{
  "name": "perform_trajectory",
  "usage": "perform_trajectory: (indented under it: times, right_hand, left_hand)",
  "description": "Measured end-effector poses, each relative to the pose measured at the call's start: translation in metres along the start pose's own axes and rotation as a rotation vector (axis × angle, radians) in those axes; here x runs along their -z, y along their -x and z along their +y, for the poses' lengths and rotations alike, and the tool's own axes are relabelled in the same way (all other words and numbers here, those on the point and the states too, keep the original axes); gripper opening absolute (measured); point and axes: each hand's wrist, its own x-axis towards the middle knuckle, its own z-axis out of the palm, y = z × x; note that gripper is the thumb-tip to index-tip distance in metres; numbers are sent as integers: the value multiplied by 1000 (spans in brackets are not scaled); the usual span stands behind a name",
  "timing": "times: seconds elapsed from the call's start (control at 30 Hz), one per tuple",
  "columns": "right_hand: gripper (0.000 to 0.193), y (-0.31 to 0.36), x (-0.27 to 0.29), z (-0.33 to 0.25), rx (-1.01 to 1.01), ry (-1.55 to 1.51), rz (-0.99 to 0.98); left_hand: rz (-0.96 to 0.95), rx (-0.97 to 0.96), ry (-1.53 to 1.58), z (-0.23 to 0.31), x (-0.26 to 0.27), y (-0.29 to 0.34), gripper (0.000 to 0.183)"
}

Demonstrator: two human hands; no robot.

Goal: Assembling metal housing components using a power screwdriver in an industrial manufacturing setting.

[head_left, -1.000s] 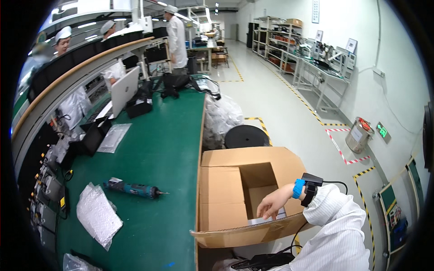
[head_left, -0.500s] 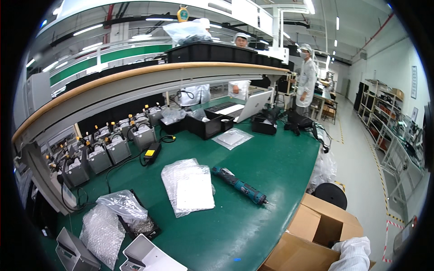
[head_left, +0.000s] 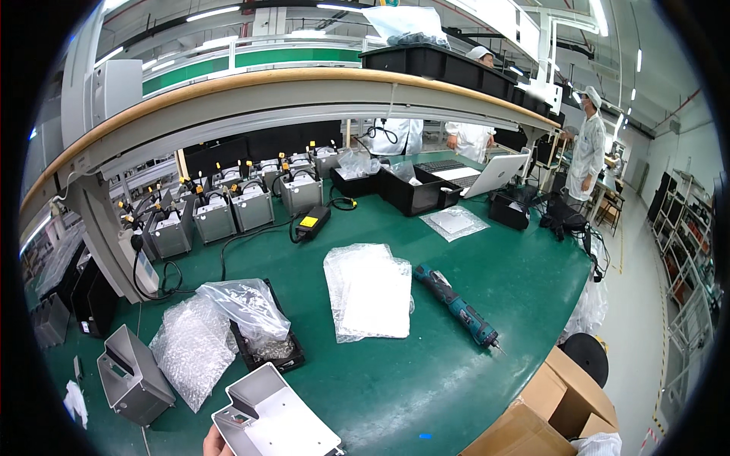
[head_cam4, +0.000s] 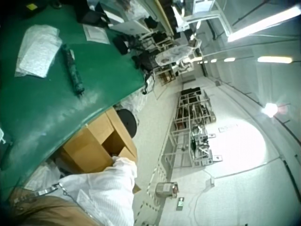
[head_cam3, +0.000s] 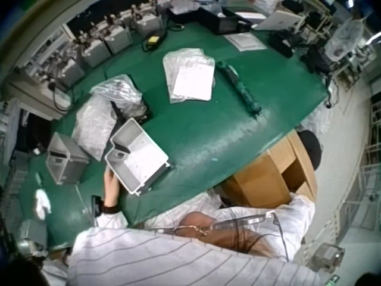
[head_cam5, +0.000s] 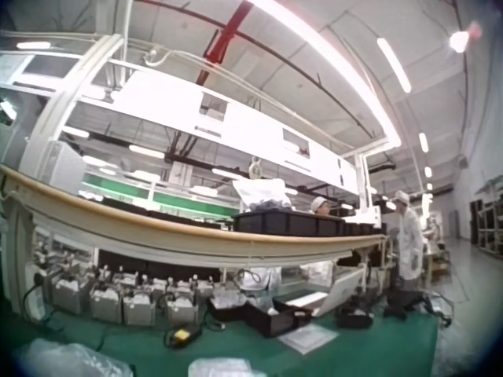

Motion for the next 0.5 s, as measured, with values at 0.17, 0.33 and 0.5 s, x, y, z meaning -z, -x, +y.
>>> perform_trajectory:
  times: [0.17,0.33,0.5]
  right_hand:
    - [60,10,12,-6,16,-16,59]
    - [63,18,29,-7,29,-38,136]
    - [65,28,39,-13,49,-58,200]
  left_hand:
    - [17,-13,-2,-4,-1,3,52]
    - [47,132,15,4,-1,3,49]
    - [36,20,25,6,-8,-11,32]
